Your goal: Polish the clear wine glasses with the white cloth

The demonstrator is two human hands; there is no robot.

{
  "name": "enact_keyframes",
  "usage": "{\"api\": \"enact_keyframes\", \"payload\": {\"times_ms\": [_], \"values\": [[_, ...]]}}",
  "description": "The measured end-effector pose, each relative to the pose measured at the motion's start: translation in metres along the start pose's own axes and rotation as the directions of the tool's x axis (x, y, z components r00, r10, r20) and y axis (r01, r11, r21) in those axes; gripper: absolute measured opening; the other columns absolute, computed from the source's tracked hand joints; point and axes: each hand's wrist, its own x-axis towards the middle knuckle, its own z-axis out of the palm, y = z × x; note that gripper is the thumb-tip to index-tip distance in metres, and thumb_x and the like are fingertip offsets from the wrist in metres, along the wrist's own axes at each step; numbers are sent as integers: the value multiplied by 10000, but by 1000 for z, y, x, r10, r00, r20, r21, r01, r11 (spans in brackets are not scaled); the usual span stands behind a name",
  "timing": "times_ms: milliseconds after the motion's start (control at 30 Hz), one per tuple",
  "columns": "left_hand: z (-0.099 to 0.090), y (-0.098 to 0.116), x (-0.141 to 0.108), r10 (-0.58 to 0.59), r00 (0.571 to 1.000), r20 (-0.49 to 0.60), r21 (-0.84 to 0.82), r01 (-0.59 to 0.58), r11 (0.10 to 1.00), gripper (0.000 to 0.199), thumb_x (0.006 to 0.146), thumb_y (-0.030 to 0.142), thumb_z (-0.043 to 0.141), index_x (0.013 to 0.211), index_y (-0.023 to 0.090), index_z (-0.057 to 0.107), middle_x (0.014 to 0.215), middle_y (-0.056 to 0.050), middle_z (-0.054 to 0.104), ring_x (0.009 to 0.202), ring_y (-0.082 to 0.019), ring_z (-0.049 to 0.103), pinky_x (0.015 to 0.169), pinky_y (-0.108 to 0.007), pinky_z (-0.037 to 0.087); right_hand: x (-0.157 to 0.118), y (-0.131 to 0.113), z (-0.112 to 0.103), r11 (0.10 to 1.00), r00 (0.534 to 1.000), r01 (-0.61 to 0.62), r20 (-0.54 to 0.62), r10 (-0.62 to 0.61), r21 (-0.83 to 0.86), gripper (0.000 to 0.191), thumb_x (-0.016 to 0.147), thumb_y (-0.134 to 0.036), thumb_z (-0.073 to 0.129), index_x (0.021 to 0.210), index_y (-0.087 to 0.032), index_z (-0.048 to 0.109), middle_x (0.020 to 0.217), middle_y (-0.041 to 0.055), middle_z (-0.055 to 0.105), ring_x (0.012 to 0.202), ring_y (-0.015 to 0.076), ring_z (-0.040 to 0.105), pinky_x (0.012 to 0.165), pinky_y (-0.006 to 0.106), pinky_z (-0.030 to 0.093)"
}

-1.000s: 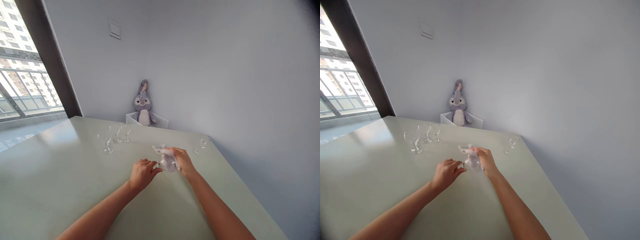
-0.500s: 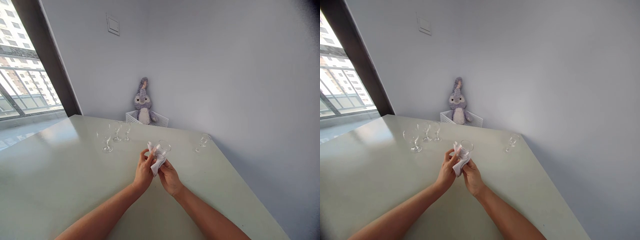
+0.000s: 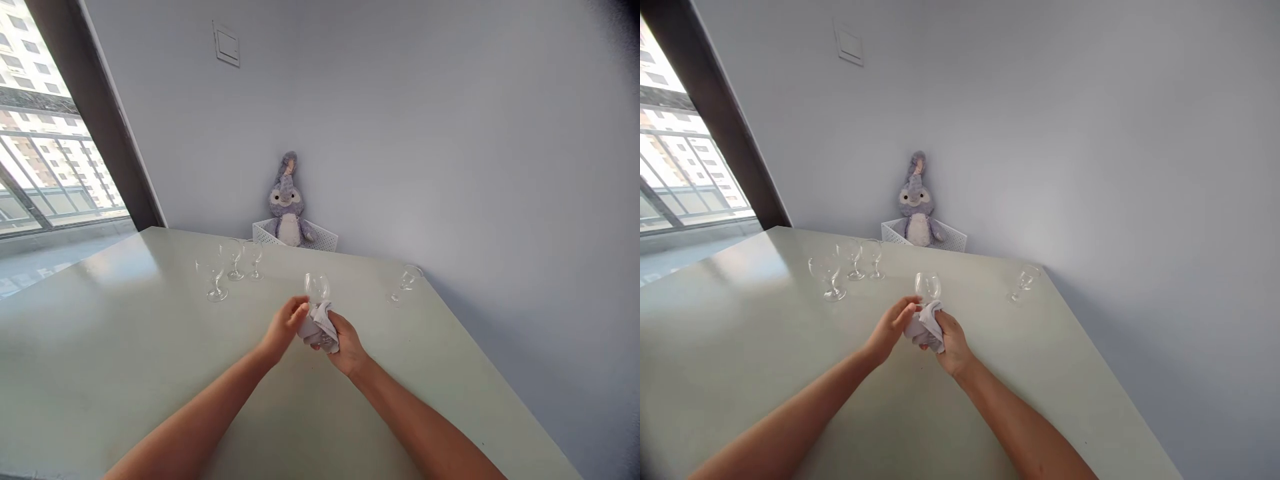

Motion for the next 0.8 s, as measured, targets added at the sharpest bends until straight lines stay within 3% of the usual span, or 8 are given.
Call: {"api": "enact_keyframes", "payload": {"times_ms": [100, 200, 267, 367, 433, 500, 667, 800], "values": [[-7, 4, 4, -91, 986, 140, -476, 148, 867, 648, 711, 518, 555, 1244, 220, 341, 1124, -147, 562, 980, -268, 562, 753, -375, 454, 0, -6, -3, 981, 981, -102, 149, 126, -163, 289, 747, -438, 524, 771, -154, 563, 641, 15, 535, 526, 118, 486, 448, 229, 364], [-5, 5, 4, -160, 983, 85, -578, 180, 796, 644, 651, 422, 665, 1169, 194, 357, 1003, -124, 623, 949, -248, 588, 798, -367, 437, 1, -6, -8, 831, 985, 31, 159, 69, -555, 234, 777, -391, 491, 798, -164, 544, 636, -2, 523, 525, 110, 462, 480, 237, 370], [-1, 1, 4, -240, 970, -50, -591, 165, 789, 560, 651, 368, 681, 1092, 189, 385, 963, -101, 636, 935, -220, 598, 823, -352, 427, 3, -2, -11, 465, 969, 235, 167, -183, -853, 165, 789, -317, 479, 836, -174, 547, 711, 20, 551, 610, 139, 484, 553, 271, 385], [6, -6, 4, -362, 919, -157, -664, 173, 728, 456, 679, 378, 652, 1010, 193, 397, 965, -90, 621, 925, -204, 605, 803, -338, 443, 5, 6, -13, -250, 807, 290, 377, -456, -924, 144, 797, -198, 444, 879, -181, 562, 828, 72, 574, 780, 201, 495, 701, 358, 372], [7, -6, 4, -367, 916, -163, -693, 158, 704, 428, 684, 383, 643, 978, 199, 393, 961, -82, 613, 922, -209, 608, 778, -340, 459, 7, 8, -15, -417, 743, 261, 457, -490, -871, 161, 789, -157, 430, 861, -176, 572, 839, 88, 577, 819, 215, 488, 748, 388, 350], [6, -2, 3, -261, 952, -160, -665, 91, 741, 468, 650, 344, 681, 984, 210, 382, 963, -70, 613, 946, -217, 599, 794, -348, 458, 8, 6, -17, -286, 767, 288, 399, -502, -914, 114, 749, -173, 478, 803, -164, 578, 789, 76, 574, 784, 208, 490, 728, 368, 356], [2, 12, -2, -51, 998, -41, -635, 13, 772, 574, 616, 392, 692, 1048, 212, 360, 957, -76, 619, 966, -269, 586, 800, -406, 463, 10, -3, -20, 784, 976, 213, 161, -145, -583, 187, 745, -322, 499, 777, -164, 594, 639, -1, 550, 566, 126, 474, 536, 248, 364], [2, 11, -2, -36, 995, -96, -655, -36, 755, 573, 634, 441, 665, 1054, 221, 344, 986, -82, 606, 968, -277, 585, 790, -422, 472, 14, 4, -17, 1000, 999, 13, 33, -12, -12, 269, 746, -417, 533, 856, -183, 605, 775, 30, 617, 629, 144, 544, 557, 268, 425]]}}
